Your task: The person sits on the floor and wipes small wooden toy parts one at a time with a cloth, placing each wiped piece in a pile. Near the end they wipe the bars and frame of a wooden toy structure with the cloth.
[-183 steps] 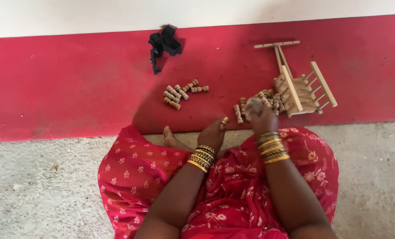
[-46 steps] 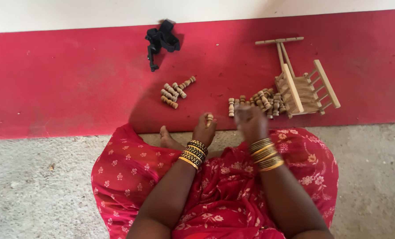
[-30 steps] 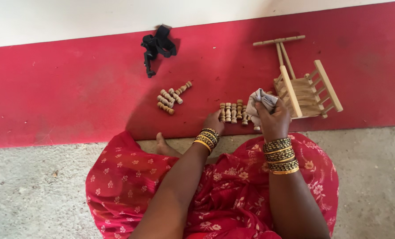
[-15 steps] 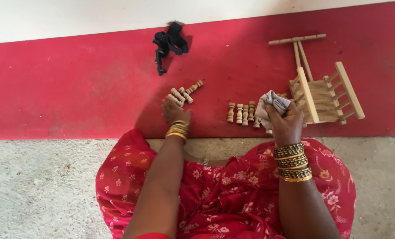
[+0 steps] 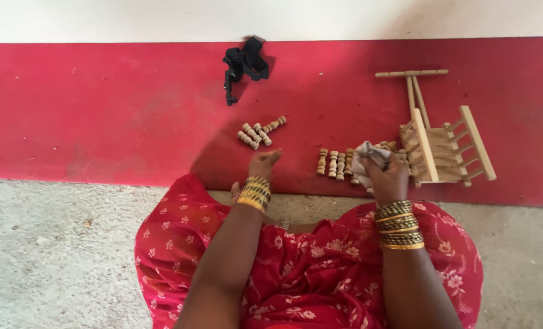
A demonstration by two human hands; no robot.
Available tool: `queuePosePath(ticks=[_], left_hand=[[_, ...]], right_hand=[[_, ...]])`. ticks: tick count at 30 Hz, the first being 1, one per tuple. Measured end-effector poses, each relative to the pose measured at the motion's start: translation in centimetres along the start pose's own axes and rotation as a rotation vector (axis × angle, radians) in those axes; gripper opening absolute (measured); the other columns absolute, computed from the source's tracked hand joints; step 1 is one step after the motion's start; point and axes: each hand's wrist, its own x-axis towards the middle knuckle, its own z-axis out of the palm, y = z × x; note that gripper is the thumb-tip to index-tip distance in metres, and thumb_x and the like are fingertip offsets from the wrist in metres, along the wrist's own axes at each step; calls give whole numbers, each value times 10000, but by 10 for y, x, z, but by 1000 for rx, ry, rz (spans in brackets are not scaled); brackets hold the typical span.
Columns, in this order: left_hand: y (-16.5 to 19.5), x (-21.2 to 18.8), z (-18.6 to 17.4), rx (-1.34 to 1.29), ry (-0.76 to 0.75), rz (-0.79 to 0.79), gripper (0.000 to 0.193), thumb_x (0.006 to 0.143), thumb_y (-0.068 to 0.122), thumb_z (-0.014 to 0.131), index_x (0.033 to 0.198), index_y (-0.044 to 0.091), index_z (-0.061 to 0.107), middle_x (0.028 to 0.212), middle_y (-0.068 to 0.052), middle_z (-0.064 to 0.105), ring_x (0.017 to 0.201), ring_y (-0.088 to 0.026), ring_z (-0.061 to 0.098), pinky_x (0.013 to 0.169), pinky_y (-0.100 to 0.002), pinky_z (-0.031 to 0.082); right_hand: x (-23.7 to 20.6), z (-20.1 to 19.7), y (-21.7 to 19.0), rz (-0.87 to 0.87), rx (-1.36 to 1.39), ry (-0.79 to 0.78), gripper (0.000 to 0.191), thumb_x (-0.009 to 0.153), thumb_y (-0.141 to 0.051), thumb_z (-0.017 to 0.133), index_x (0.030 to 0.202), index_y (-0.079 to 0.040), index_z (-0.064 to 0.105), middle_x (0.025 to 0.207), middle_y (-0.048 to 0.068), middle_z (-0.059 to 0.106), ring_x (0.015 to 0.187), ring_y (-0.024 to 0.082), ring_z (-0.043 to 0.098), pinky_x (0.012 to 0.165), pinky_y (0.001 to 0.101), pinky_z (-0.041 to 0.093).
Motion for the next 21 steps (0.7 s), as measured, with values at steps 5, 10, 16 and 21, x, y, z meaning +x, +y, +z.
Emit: queuePosePath(ticks=[5,10,16,21], left_hand=[[-35,-102,-4,-530,-629,-141,431,891,476,775,1037,75,717,990,-88,744,948,-221,690,872,-408,580],[-50,-126,1,-507,-556,-212,389,870,509,782,1006,154,700,950,-16,703,954,-182,659,865,-394,548],[-60,-127,-2,-496,-623,-203,432,798,493,827,1025,148,700,1016,-38,737,1000,-200,681,880,-395,556],[-59,-125,-7,-546,-679,-137,502,782,496,805,1081,100,728,1072,-68,767,1018,-207,712,911,-383,577]], right_hand=[[-15,25,-4,184,-36,-95,169,976,-178,690,1089,-55,718,1016,112,779,811,162,758,617,283,651],[-64,71,-4,206,54,-224,212,983,-201,649,1096,-31,705,984,127,788,725,158,764,521,286,575],[-80,75,12,159,-2,-191,207,960,-112,675,1107,31,691,928,151,742,713,133,736,588,289,653],[-71,58,8,168,-318,-161,218,943,-90,650,1137,4,686,888,101,736,644,151,742,536,290,634]])
